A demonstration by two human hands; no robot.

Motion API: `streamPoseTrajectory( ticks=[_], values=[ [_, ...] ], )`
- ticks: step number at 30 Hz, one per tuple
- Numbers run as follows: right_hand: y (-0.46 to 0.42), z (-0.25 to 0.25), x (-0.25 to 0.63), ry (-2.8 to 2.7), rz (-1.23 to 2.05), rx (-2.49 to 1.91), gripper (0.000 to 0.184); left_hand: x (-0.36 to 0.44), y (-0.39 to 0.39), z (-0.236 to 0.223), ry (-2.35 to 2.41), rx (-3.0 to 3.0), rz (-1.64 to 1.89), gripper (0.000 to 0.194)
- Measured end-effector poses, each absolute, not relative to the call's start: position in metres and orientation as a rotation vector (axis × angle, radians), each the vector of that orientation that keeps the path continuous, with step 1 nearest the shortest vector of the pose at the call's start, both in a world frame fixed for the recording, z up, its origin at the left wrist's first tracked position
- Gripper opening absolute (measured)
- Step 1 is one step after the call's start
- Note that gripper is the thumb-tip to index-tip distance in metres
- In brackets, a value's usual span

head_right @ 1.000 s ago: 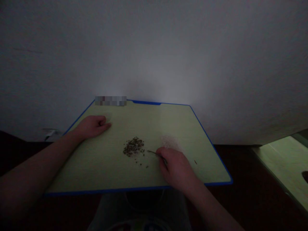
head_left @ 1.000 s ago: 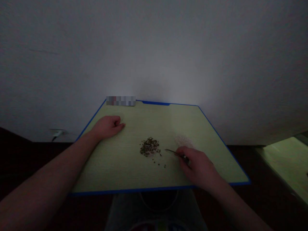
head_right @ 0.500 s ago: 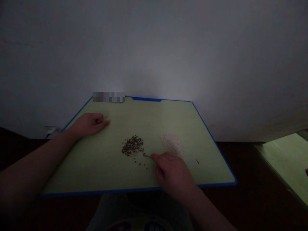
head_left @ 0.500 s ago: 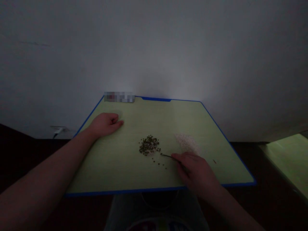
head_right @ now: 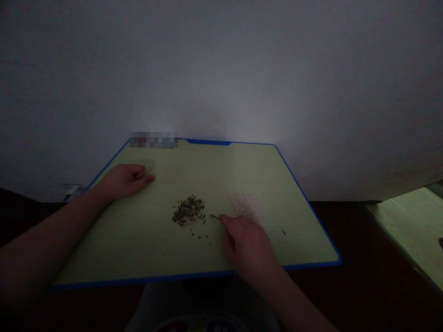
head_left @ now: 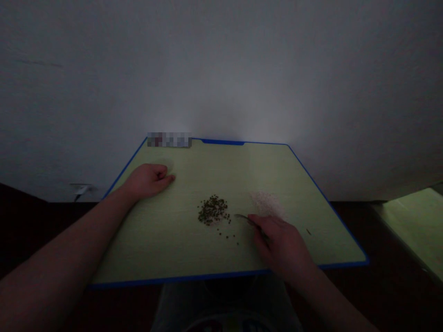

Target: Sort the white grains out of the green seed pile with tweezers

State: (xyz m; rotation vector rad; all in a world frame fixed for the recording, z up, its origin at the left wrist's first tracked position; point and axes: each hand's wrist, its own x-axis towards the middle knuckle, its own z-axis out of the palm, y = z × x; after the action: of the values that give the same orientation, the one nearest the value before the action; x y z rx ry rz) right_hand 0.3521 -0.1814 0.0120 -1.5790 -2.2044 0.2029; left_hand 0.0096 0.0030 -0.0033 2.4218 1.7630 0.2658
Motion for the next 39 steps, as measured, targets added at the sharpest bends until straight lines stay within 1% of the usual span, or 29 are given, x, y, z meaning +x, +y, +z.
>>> streamPoseTrajectory(
  ticks=[4,6,11,16,21,24,28,32,39],
  values=[
    [-0.176,0.011,0.357,-2.110,0.104,-1.698,0.035,0.010,0.003,-0.003,1.743,2.428,0.283,0.042],
    [-0.174,0.013,0.359,-2.099,0.094,-1.680,0.034,0.010,0.003,-0.004,1.735,2.431,0.288,0.042],
    [-0.170,0.018,0.352,-2.229,0.232,-1.497,0.034,0.009,0.003,-0.004,1.751,2.420,0.277,0.043],
    [-0.172,0.016,0.347,-2.268,0.279,-1.440,0.033,0.008,0.002,-0.001,1.700,2.417,0.323,0.041],
    [-0.178,0.014,0.351,-2.224,0.265,-1.447,0.032,0.023,-0.006,0.002,1.490,2.299,0.602,0.041],
    [-0.177,0.014,0.351,-2.223,0.290,-1.445,0.032,0.038,-0.012,0.004,1.345,2.095,0.801,0.040],
    [-0.175,0.014,0.350,-2.233,0.328,-1.421,0.032,0.048,-0.016,0.002,1.169,1.774,0.921,0.036],
    [-0.176,0.015,0.351,-2.240,0.329,-1.404,0.031,0.048,-0.016,-0.001,1.110,1.685,0.880,0.035],
    [-0.173,0.015,0.349,-2.249,0.331,-1.391,0.031,0.051,-0.018,0.001,1.154,1.817,0.745,0.039]
  ],
)
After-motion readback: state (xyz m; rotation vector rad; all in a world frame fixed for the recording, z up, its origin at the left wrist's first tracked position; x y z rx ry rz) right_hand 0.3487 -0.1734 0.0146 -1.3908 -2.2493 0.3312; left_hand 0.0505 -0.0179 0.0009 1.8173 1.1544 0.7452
